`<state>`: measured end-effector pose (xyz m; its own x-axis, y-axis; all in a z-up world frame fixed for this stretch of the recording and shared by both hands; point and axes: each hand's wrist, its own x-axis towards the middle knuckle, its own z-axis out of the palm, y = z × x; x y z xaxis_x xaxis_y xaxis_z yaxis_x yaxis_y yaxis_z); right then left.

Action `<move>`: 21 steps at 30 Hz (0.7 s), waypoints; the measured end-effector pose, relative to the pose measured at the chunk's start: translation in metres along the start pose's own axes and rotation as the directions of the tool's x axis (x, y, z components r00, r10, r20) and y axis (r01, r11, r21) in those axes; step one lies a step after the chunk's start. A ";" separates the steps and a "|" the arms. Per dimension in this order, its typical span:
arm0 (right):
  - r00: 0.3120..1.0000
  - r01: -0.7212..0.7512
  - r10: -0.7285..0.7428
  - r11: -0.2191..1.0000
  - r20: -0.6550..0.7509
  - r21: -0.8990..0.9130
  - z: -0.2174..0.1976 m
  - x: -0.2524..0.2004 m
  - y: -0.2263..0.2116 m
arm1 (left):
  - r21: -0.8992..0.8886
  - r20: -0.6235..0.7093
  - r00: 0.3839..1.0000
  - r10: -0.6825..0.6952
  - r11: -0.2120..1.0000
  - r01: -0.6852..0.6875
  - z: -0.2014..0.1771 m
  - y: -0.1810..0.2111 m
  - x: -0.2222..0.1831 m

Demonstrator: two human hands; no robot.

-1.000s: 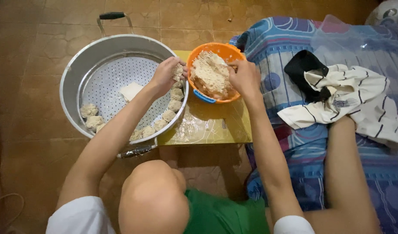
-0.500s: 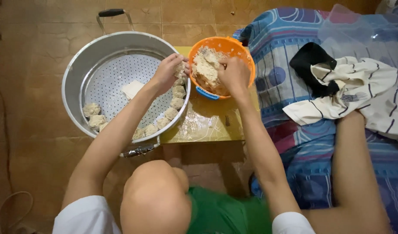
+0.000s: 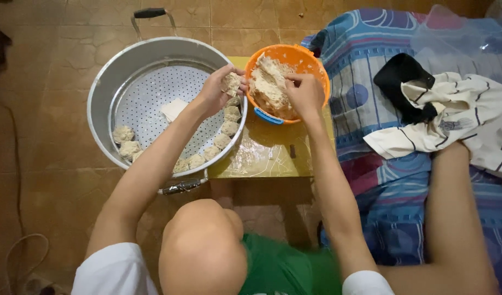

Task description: Assembling food items by placing filling onto wrappers and arranging them in a steamer pot.

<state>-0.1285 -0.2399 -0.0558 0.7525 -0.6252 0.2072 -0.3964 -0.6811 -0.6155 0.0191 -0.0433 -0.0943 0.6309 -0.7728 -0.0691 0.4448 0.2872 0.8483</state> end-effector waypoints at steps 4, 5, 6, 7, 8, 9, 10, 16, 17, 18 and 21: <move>0.986 0.141 -0.137 0.989 -0.097 0.040 -0.007 -0.013 0.000 | -0.025 -0.008 1.000 0.016 1.000 -0.016 0.001 0.005 -0.002; 0.964 0.231 -0.217 0.970 -0.154 0.081 -0.010 -0.018 -0.002 | -0.055 -0.012 0.999 0.030 0.998 -0.030 0.000 0.004 0.000; 0.933 0.320 -0.291 0.940 -0.211 0.118 -0.012 -0.024 -0.005 | -0.085 -0.018 0.999 0.042 0.995 -0.043 -0.003 0.003 0.002; 0.932 0.325 -0.296 0.939 -0.209 0.118 -0.013 -0.031 -0.008 | -0.088 -0.020 0.999 0.046 0.995 -0.048 -0.001 0.004 0.001; 0.907 0.394 -0.356 0.906 -0.227 0.154 -0.013 -0.039 -0.010 | -0.122 -0.029 0.998 0.060 0.990 -0.063 0.001 0.005 0.001; 0.877 0.461 -0.413 0.867 -0.247 0.188 -0.014 -0.047 -0.013 | -0.156 -0.038 0.997 0.074 0.985 -0.079 0.003 0.007 0.001; 0.875 0.465 -0.416 0.866 -0.248 0.187 -0.011 -0.051 -0.013 | -0.157 -0.037 0.996 0.078 0.984 -0.083 -0.003 0.003 0.005; 0.827 0.560 -0.536 0.810 -0.168 0.173 -0.001 -0.066 -0.015 | -0.212 -0.049 0.993 0.108 0.970 -0.116 0.002 0.009 0.000; 0.813 0.579 -0.564 0.809 -0.148 0.098 0.001 -0.067 -0.015 | -0.214 -0.027 0.994 0.110 0.970 -0.113 0.005 0.011 -0.003; 0.798 0.596 -0.590 0.802 -0.126 0.022 0.003 -0.068 -0.016 | -0.216 -0.005 0.994 0.113 0.970 -0.111 0.007 0.013 -0.006; 0.787 0.597 -0.602 0.799 -0.136 -0.077 0.004 -0.072 -0.019 | -0.218 0.018 0.990 0.138 0.967 -0.131 0.007 0.014 -0.007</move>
<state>-0.1731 -0.1808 -0.0620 0.7594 -0.1340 0.6367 0.0922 -0.9465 -0.3093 0.0170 -0.0377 -0.0785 0.6748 -0.7357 0.0583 0.4859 0.5024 0.7152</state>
